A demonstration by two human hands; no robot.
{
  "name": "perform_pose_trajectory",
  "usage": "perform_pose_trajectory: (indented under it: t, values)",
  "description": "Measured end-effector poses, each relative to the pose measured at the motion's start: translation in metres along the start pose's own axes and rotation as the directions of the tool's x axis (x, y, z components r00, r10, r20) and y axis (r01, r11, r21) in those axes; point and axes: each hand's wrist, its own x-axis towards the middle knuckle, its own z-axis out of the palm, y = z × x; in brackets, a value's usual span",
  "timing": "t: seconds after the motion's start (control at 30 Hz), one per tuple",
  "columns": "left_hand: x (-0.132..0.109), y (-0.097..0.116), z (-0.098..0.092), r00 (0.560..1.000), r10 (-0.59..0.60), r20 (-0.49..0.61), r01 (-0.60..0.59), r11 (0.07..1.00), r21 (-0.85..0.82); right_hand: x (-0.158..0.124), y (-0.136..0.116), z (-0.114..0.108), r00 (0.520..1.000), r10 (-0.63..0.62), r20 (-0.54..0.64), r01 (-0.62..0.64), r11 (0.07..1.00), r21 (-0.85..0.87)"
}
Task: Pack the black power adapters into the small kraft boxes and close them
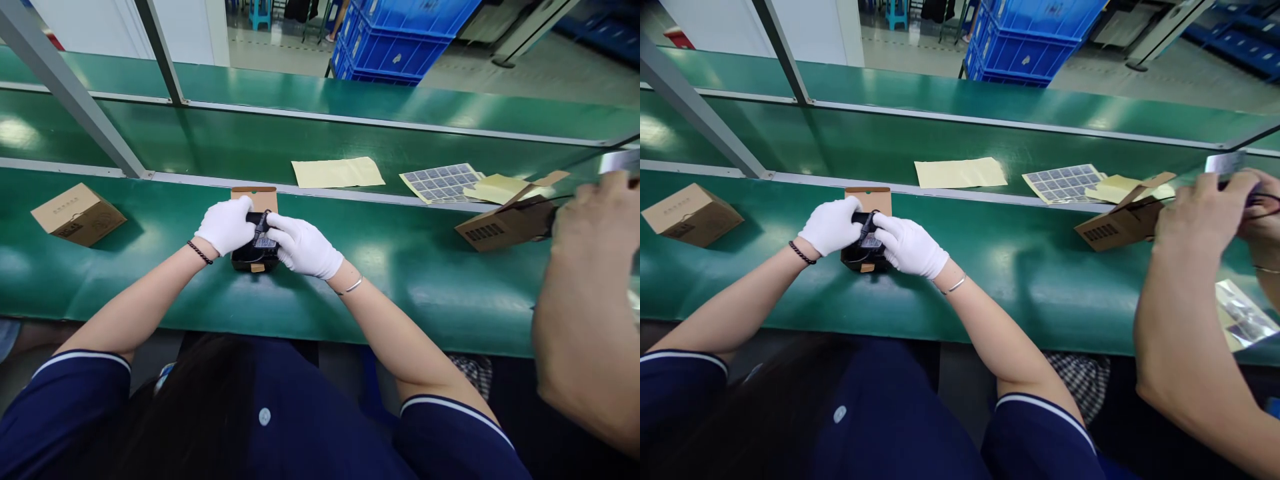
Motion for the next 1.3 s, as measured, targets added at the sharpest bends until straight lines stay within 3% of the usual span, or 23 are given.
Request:
perform_pose_trajectory:
  t: [0.07, 0.13, 0.27, 0.43, 0.53, 0.67, 0.8, 0.9, 1.1, 1.2, 1.3]
  values:
    - [-0.004, -0.004, 0.002, 0.998, -0.053, -0.045, 0.052, 0.998, -0.028, 0.0, 0.002, 0.001, 0.998, 0.053, 0.041, -0.055, 0.997, 0.05]
    - [-0.009, -0.006, 0.003, 0.998, -0.007, -0.062, 0.007, 1.0, -0.001, 0.001, 0.005, 0.002, 0.993, 0.08, 0.083, -0.089, 0.989, 0.118]
    - [-0.018, -0.01, 0.003, 0.992, 0.061, -0.11, -0.058, 0.998, 0.029, -0.001, 0.008, 0.008, 0.99, 0.136, 0.023, -0.138, 0.966, 0.219]
    - [-0.016, -0.025, 0.0, 0.975, -0.066, -0.212, 0.017, 0.974, -0.224, -0.007, 0.006, 0.019, 0.988, 0.152, 0.029, -0.155, 0.983, 0.103]
    - [-0.014, -0.035, -0.006, 0.97, -0.069, -0.234, -0.01, 0.947, -0.321, -0.002, 0.001, 0.016, 0.978, 0.209, 0.029, -0.21, 0.978, 0.023]
    - [-0.024, -0.041, -0.014, 0.983, 0.154, -0.104, -0.178, 0.938, -0.298, 0.017, -0.008, -0.008, 0.942, 0.296, 0.16, -0.301, 0.954, 0.006]
    - [-0.04, -0.046, -0.01, 0.914, 0.404, 0.025, -0.388, 0.893, -0.227, 0.038, -0.01, -0.03, 0.872, 0.369, 0.323, -0.39, 0.921, 0.0]
    - [-0.048, -0.049, -0.006, 0.894, 0.443, 0.068, -0.43, 0.89, -0.152, 0.044, -0.006, -0.037, 0.841, 0.412, 0.352, -0.424, 0.904, -0.045]
    - [-0.047, -0.041, 0.001, 0.916, 0.399, 0.045, -0.397, 0.917, -0.049, 0.05, -0.003, -0.035, 0.767, 0.42, 0.485, -0.462, 0.886, -0.038]
    - [-0.044, -0.034, 0.004, 0.895, 0.433, 0.108, -0.433, 0.901, -0.03, 0.055, -0.005, -0.03, 0.72, 0.411, 0.558, -0.496, 0.868, 0.0]
    - [-0.043, -0.027, 0.005, 0.889, 0.425, 0.171, -0.429, 0.903, -0.014, 0.054, -0.011, -0.023, 0.733, 0.392, 0.555, -0.477, 0.879, 0.01]
